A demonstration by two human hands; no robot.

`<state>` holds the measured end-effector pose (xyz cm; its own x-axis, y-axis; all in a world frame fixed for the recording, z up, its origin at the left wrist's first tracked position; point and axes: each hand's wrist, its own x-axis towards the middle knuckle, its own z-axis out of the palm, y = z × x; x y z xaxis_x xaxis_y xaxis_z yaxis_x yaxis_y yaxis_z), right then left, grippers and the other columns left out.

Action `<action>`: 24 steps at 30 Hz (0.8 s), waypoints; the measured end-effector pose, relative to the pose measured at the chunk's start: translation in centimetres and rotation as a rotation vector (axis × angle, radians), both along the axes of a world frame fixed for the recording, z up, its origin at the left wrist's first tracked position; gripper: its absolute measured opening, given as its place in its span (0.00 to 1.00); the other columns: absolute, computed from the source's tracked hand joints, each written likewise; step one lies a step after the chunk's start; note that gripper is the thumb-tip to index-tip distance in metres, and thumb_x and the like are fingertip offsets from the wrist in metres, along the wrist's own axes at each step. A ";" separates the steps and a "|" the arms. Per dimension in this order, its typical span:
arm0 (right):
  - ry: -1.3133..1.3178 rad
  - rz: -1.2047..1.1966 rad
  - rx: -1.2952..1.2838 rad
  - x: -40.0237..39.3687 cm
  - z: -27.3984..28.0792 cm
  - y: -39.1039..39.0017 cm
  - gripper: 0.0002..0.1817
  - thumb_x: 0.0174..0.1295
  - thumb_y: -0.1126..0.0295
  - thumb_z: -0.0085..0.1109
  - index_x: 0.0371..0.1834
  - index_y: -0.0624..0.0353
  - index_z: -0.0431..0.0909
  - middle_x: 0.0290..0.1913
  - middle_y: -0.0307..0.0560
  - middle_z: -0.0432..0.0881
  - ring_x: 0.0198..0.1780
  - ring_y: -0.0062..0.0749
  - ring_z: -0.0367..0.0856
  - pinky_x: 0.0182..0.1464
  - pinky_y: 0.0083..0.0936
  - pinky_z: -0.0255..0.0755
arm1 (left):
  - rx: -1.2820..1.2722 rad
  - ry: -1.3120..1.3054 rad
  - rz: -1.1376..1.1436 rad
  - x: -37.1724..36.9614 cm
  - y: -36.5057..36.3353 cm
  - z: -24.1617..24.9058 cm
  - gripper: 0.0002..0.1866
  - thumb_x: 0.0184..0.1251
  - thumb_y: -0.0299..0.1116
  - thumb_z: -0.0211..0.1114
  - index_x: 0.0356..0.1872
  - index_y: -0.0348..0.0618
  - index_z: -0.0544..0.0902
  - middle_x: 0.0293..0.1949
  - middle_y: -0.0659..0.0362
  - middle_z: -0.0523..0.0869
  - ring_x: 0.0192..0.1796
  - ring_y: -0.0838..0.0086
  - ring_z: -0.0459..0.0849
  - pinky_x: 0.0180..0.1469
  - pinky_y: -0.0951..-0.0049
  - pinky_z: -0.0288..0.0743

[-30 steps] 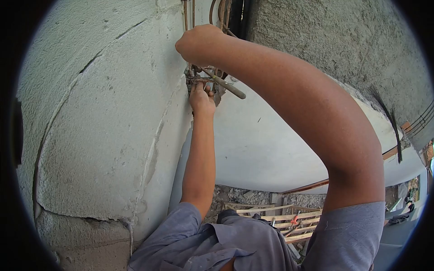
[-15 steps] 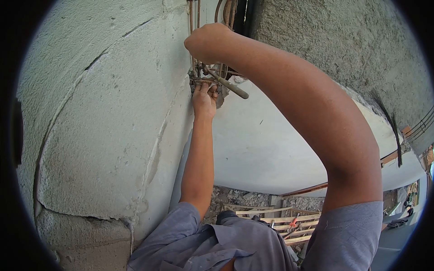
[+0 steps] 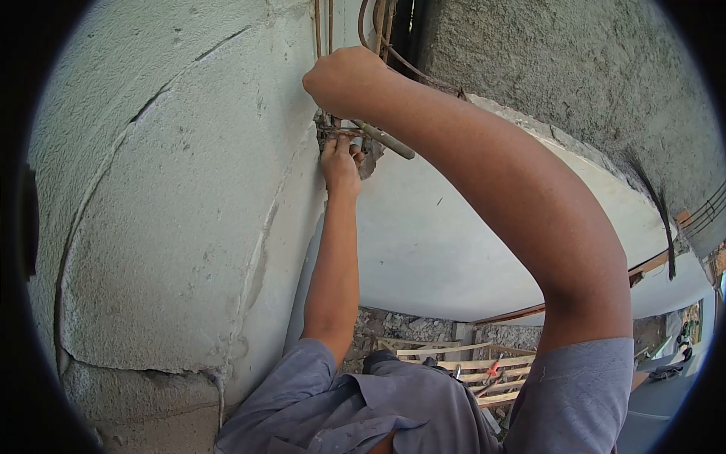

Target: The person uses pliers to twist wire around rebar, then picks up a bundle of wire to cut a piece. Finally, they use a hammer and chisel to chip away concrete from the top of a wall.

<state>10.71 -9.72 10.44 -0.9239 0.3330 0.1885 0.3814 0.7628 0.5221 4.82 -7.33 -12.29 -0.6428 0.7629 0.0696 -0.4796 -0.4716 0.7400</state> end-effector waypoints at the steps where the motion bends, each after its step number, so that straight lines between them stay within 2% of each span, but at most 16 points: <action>1: -0.001 -0.014 -0.014 0.4 -0.4 -0.2 0.06 0.53 0.76 0.59 0.32 0.62 0.84 0.34 0.54 0.86 0.38 0.47 0.88 0.36 0.38 0.82 | 0.018 -0.046 -0.027 0.0 -0.2 0.1 0.16 0.79 0.33 0.52 0.63 0.45 0.76 0.39 0.65 0.82 0.33 0.84 0.76 0.30 0.81 0.74; 5: 0.108 -0.012 -0.088 3.0 -3.0 0.2 0.05 0.53 0.75 0.60 0.32 0.62 0.83 0.34 0.53 0.84 0.36 0.47 0.87 0.36 0.38 0.81 | 0.025 -0.135 -0.062 0.0 -0.4 0.5 0.16 0.79 0.33 0.52 0.63 0.47 0.77 0.40 0.65 0.82 0.36 0.83 0.79 0.32 0.80 0.77; 8: 0.046 -0.091 -0.079 4.7 -4.5 0.0 0.12 0.54 0.73 0.60 0.42 0.64 0.81 0.37 0.52 0.82 0.38 0.44 0.86 0.37 0.37 0.80 | 0.098 -0.140 -0.085 -0.1 -0.3 0.2 0.14 0.79 0.33 0.52 0.59 0.44 0.78 0.40 0.64 0.82 0.36 0.83 0.79 0.33 0.80 0.79; 11: 0.095 0.004 0.075 6.5 -6.6 -0.1 0.09 0.51 0.72 0.64 0.35 0.65 0.82 0.35 0.52 0.82 0.35 0.39 0.85 0.31 0.32 0.75 | 0.108 -0.156 -0.111 -0.2 -0.2 0.0 0.12 0.79 0.33 0.52 0.53 0.42 0.80 0.38 0.64 0.83 0.35 0.83 0.80 0.33 0.81 0.79; 12: 0.112 -0.004 0.205 6.8 -7.3 -0.1 0.13 0.53 0.68 0.62 0.38 0.65 0.79 0.33 0.46 0.77 0.34 0.34 0.80 0.32 0.32 0.67 | 0.120 -0.157 -0.108 -0.2 -0.2 0.0 0.11 0.79 0.33 0.52 0.51 0.41 0.80 0.37 0.64 0.83 0.34 0.82 0.80 0.33 0.81 0.79; 15: 0.030 -0.011 0.549 6.7 -8.6 0.4 0.13 0.54 0.64 0.60 0.38 0.62 0.77 0.31 0.42 0.73 0.33 0.32 0.74 0.32 0.34 0.61 | 0.128 -0.155 -0.098 -0.3 -0.1 -0.1 0.11 0.79 0.33 0.52 0.49 0.41 0.81 0.36 0.65 0.82 0.33 0.82 0.79 0.32 0.81 0.79; 18: 0.040 -0.038 0.686 6.6 -9.4 0.3 0.13 0.55 0.63 0.59 0.37 0.60 0.78 0.31 0.41 0.70 0.33 0.33 0.71 0.32 0.35 0.60 | 0.117 -0.154 -0.105 -0.3 0.2 -0.5 0.10 0.79 0.33 0.52 0.50 0.42 0.81 0.36 0.65 0.82 0.33 0.82 0.79 0.32 0.80 0.78; 21: 0.030 -0.131 0.471 5.8 -8.9 -0.3 0.12 0.56 0.62 0.59 0.36 0.60 0.80 0.32 0.42 0.71 0.34 0.35 0.72 0.32 0.36 0.61 | 0.148 -0.180 -0.109 -0.1 -0.2 -0.2 0.10 0.79 0.32 0.52 0.50 0.43 0.80 0.38 0.66 0.82 0.35 0.82 0.79 0.33 0.80 0.78; 24: -0.055 -0.165 0.451 5.1 -8.0 -1.7 0.26 0.57 0.65 0.60 0.58 0.67 0.75 0.33 0.42 0.76 0.34 0.30 0.75 0.30 0.26 0.63 | 0.200 -0.195 -0.140 -0.1 -0.3 0.1 0.09 0.78 0.32 0.53 0.49 0.44 0.79 0.40 0.65 0.82 0.37 0.82 0.79 0.38 0.77 0.78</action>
<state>15.84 -11.37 2.44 -0.8781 0.3724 0.3003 0.4410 0.3869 0.8098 4.73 -7.58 -12.17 -0.5482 0.8286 0.1134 -0.6741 -0.5180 0.5266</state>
